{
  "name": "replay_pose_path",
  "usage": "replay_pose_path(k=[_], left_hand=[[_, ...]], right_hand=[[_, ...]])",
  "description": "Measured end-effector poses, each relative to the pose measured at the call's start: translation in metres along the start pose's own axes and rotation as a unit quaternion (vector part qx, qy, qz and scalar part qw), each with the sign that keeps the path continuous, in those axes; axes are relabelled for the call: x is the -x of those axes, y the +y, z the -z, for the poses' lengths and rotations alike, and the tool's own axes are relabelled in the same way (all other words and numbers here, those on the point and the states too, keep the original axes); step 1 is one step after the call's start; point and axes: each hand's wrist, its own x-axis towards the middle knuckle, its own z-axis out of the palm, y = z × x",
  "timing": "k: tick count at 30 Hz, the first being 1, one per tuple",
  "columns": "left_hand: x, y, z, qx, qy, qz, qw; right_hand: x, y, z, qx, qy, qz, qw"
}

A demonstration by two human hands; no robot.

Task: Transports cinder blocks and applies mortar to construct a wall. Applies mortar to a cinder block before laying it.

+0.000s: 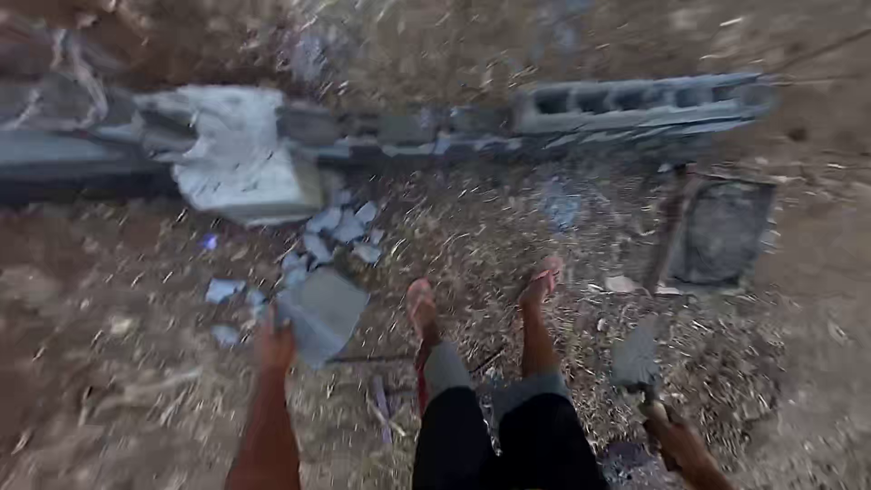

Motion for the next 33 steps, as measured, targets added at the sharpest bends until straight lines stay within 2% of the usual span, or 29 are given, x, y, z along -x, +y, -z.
replay_pose_path(k=[2,5,7,10,13,18,24,26,28,30,33], left_hand=[[0.001,-0.010,0.008,0.048,0.017,0.104,0.993],[0.005,0.001,0.004,0.005,0.031,0.201,0.979],[0.004,0.014,-0.014,-0.041,0.072,0.248,0.965],[-0.010,0.027,-0.038,-0.071,0.139,0.275,0.949],[0.010,0.010,-0.056,-0.084,0.152,0.214,0.961],[0.079,-0.028,-0.082,-0.098,0.122,0.115,0.981],[0.112,-0.056,-0.102,-0.111,0.149,0.052,0.981],[0.120,-0.064,-0.109,-0.104,0.160,0.030,0.981],[0.131,-0.077,-0.116,-0.100,0.165,-0.007,0.981],[0.144,-0.096,-0.120,-0.095,0.162,-0.051,0.981],[0.165,-0.119,-0.118,-0.076,0.156,-0.077,0.982]], right_hand=[[-0.017,-0.036,-0.026,0.055,-0.029,0.048,0.997],[-0.026,-0.097,-0.071,0.159,-0.059,0.111,0.979],[-0.026,-0.132,-0.101,0.212,-0.082,0.169,0.959],[-0.009,-0.170,-0.145,0.264,-0.124,0.243,0.925],[0.011,-0.191,-0.176,0.294,-0.158,0.298,0.894],[0.024,-0.187,-0.203,0.336,-0.191,0.300,0.872],[0.018,-0.178,-0.212,0.329,-0.212,0.246,0.887],[0.024,-0.185,-0.214,0.290,-0.248,0.218,0.899],[0.033,-0.199,-0.217,0.245,-0.318,0.189,0.896],[0.043,-0.219,-0.223,0.289,-0.352,0.197,0.868],[0.069,-0.249,-0.254,0.492,-0.217,0.326,0.778]])
